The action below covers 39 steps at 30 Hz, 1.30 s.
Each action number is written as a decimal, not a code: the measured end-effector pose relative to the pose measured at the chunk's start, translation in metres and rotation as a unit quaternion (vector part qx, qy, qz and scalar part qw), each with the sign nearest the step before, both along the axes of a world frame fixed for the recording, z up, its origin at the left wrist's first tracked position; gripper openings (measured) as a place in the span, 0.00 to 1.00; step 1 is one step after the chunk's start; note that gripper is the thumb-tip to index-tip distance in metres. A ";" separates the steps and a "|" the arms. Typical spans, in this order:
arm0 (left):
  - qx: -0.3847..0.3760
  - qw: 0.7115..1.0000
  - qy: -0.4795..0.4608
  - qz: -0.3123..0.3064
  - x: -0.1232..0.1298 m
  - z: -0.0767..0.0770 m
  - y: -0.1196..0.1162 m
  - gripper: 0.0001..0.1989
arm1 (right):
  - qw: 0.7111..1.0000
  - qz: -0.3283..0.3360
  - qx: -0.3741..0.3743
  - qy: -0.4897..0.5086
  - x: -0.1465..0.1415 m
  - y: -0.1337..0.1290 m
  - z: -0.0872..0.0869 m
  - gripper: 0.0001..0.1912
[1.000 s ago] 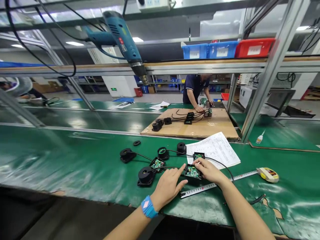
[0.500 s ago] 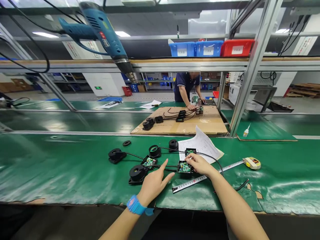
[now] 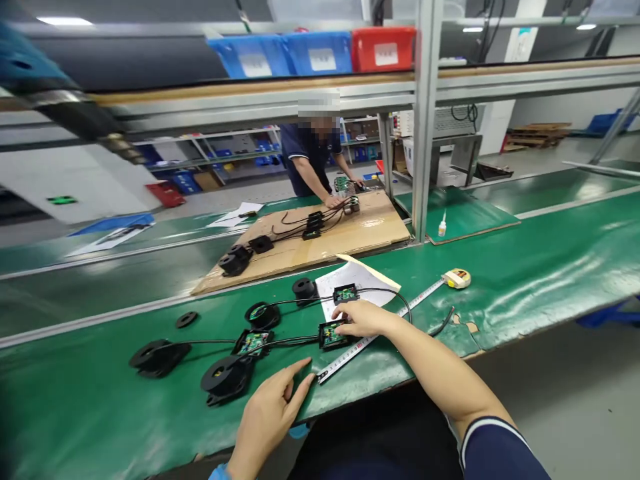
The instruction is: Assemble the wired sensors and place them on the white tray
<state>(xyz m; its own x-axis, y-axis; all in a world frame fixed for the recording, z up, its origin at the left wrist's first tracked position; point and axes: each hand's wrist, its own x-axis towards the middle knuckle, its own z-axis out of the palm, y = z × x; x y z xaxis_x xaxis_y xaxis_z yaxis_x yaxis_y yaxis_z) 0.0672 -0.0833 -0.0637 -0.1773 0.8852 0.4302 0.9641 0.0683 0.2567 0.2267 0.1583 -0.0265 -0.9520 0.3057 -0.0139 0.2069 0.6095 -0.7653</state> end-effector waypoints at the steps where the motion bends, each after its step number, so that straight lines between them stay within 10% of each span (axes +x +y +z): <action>1: 0.004 1.000 0.002 -0.003 -0.001 0.001 0.000 0.25 | 1.000 0.007 0.010 -0.003 0.000 0.000 0.001 0.23; 13: 0.011 0.999 0.030 -0.018 0.001 0.004 0.003 0.24 | 0.994 0.066 0.080 -0.019 0.005 0.001 0.003 0.40; 39: -0.038 0.997 0.039 -0.057 -0.006 0.001 0.000 0.20 | 0.996 0.064 0.053 -0.027 0.006 0.000 0.000 0.40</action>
